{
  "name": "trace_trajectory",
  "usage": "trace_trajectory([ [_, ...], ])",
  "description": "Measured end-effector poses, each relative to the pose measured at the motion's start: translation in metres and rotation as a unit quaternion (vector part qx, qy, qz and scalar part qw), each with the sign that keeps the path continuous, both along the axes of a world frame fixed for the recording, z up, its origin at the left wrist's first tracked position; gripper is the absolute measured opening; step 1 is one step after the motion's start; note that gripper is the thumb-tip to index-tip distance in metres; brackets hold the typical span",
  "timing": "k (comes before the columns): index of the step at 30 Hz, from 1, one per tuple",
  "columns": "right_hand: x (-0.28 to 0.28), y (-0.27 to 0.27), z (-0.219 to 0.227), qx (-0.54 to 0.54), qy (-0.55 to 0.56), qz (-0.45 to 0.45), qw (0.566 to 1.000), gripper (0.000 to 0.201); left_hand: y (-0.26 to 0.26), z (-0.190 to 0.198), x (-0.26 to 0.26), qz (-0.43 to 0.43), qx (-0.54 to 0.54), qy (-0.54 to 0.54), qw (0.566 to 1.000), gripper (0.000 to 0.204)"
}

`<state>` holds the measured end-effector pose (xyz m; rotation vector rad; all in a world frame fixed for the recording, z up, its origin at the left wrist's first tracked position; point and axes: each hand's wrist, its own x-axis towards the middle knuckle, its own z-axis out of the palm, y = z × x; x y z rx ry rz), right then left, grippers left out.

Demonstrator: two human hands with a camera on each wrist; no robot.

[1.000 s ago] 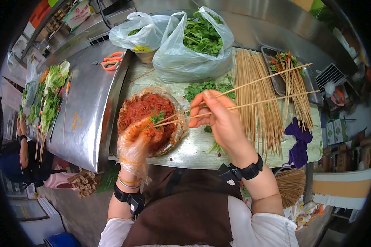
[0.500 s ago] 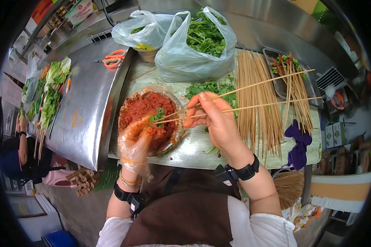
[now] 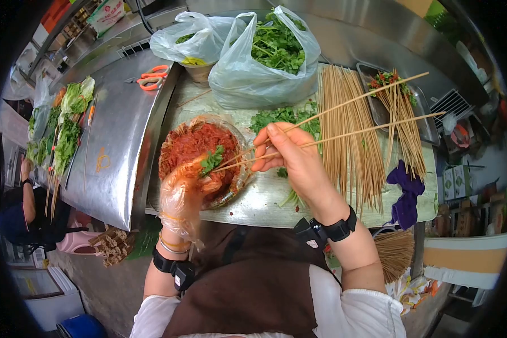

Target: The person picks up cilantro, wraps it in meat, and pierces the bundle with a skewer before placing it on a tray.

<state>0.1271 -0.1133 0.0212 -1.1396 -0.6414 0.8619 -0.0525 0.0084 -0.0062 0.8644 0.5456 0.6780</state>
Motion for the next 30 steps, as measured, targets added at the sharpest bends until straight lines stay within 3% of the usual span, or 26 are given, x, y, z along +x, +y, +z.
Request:
trace_trajectory([
  [11, 0.007, 0.007, 0.0, -0.016, 0.017, 0.042, 0.999, 0.033, 0.0, 0.004, 0.0, -0.034, 0.067, 0.089, 0.993, 0.028],
  [14, 0.003, -0.005, 0.0, 0.039, 0.012, 0.017, 0.999, 0.032, 0.011, -0.009, -0.005, -0.018, 0.015, -0.018, 1.0, 0.031],
  [17, -0.003, -0.013, -0.009, 0.06, -0.005, 0.0, 0.998, 0.032, 0.014, -0.011, -0.006, -0.005, -0.021, -0.048, 0.999, 0.031],
  [30, -0.021, -0.01, -0.026, 0.097, 0.047, 0.009, 0.994, 0.033, 0.013, -0.015, -0.005, -0.006, -0.19, -0.092, 0.977, 0.024],
])
